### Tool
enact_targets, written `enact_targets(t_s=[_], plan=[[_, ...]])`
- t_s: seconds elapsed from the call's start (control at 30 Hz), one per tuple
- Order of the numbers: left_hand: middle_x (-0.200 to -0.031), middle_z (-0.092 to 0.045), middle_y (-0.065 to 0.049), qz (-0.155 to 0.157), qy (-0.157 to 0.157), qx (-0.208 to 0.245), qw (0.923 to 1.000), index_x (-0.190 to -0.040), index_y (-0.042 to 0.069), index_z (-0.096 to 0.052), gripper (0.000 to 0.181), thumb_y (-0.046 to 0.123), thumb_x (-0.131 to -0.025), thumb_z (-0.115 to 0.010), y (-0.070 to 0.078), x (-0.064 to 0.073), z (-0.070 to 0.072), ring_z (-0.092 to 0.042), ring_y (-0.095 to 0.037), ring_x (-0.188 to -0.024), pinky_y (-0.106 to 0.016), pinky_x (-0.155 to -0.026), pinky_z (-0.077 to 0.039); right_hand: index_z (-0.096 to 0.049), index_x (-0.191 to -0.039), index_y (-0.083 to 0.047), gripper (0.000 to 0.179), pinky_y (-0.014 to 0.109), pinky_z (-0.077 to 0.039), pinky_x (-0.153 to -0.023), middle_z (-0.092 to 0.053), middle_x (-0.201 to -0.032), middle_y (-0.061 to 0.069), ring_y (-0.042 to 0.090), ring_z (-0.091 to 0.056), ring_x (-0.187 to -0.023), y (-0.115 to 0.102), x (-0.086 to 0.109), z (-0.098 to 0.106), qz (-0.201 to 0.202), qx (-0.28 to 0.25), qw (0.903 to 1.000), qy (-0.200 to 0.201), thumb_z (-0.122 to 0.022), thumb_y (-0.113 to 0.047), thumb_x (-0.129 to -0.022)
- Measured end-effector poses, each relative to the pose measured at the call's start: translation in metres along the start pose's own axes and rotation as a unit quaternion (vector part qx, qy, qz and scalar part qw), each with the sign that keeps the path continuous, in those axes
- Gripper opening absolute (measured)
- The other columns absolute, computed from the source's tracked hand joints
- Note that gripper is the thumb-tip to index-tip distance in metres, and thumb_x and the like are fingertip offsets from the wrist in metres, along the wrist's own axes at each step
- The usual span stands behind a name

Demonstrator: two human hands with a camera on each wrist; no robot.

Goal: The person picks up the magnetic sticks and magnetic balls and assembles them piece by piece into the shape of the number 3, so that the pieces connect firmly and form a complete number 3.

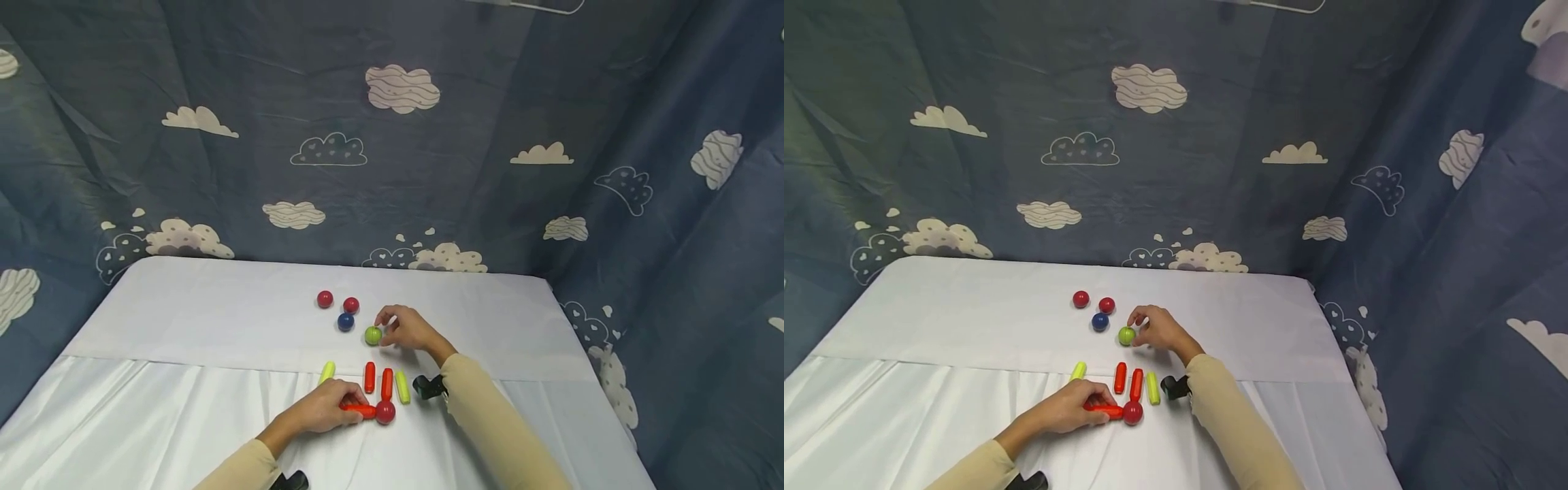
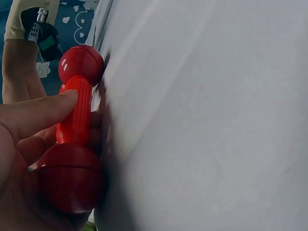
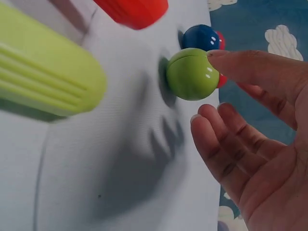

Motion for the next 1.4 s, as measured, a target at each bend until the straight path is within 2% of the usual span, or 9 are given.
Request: enact_targets(t_s=[0.23, 0.53, 1.03, 1.23, 1.4], plan=[[-0.083, -0.059, 0.008, -0.005, 0.005, -0.012, 0.9999, -0.091, 0.012, -0.067, 0.012, 0.011, -0.082, -0.074, 0.001, 0.0, 0.0, -0.05, -0.004, -0.075, -0.024, -0.07, -0.042, -0.061, -0.101, -0.012, 0.037, 0.028, -0.049, -0.068, -0.057, -0.102, 0.007, 0.018, -0.056, -0.08, -0.001, -0.011, -0.004, 0.013, 0.022, 0.9994, -0.023, -0.082, -0.004, -0.072], [-0.083, -0.059, 0.01, -0.002, 0.001, -0.02, 0.9998, -0.092, 0.013, -0.068, 0.013, 0.011, -0.081, -0.075, 0.001, 0.0, -0.002, -0.049, -0.004, -0.076, -0.024, -0.071, -0.042, -0.063, -0.106, -0.013, 0.039, 0.029, -0.047, -0.076, -0.061, -0.099, 0.004, 0.018, -0.054, -0.083, 0.005, -0.019, -0.014, 0.005, 0.019, 0.9977, -0.064, -0.082, -0.004, -0.073], [-0.082, -0.059, 0.009, 0.007, 0.003, -0.019, 0.9998, -0.091, 0.012, -0.068, 0.012, 0.01, -0.081, -0.074, 0.001, 0.0, -0.001, -0.048, -0.005, -0.075, -0.025, -0.071, -0.041, -0.066, -0.104, -0.013, 0.036, 0.028, -0.046, -0.078, -0.061, -0.096, 0.001, 0.016, -0.053, -0.083, 0.011, -0.025, -0.021, 0.003, 0.044, 0.9971, -0.062, -0.083, -0.008, -0.073], [-0.082, -0.06, 0.008, 0.007, 0.005, -0.019, 0.9998, -0.092, 0.011, -0.068, 0.012, 0.01, -0.081, -0.074, 0.0, -0.001, 0.0, -0.049, -0.005, -0.075, -0.025, -0.071, -0.042, -0.061, -0.105, -0.011, 0.039, 0.028, -0.047, -0.079, -0.062, -0.1, 0.004, 0.016, -0.055, -0.084, 0.012, -0.021, -0.016, 0.011, 0.02, 0.9988, -0.043, -0.084, -0.01, -0.073], [-0.083, -0.06, 0.008, 0.011, 0.005, -0.017, 0.9998, -0.092, 0.011, -0.068, 0.012, 0.01, -0.082, -0.074, -0.001, -0.002, 0.0, -0.049, -0.005, -0.076, -0.025, -0.071, -0.042, -0.061, -0.107, -0.01, 0.036, 0.03, -0.051, -0.075, -0.06, -0.104, 0.007, 0.018, -0.057, -0.084, 0.016, -0.015, -0.013, 0.007, -0.033, 0.9983, -0.046, -0.08, -0.007, -0.077]])
Point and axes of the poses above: each hand's wrist, its own x-axis away from the middle knuckle, its own z-axis out of the back of the hand, y = z × x, the point moved 9 cm from there along -x, towards the middle knuckle
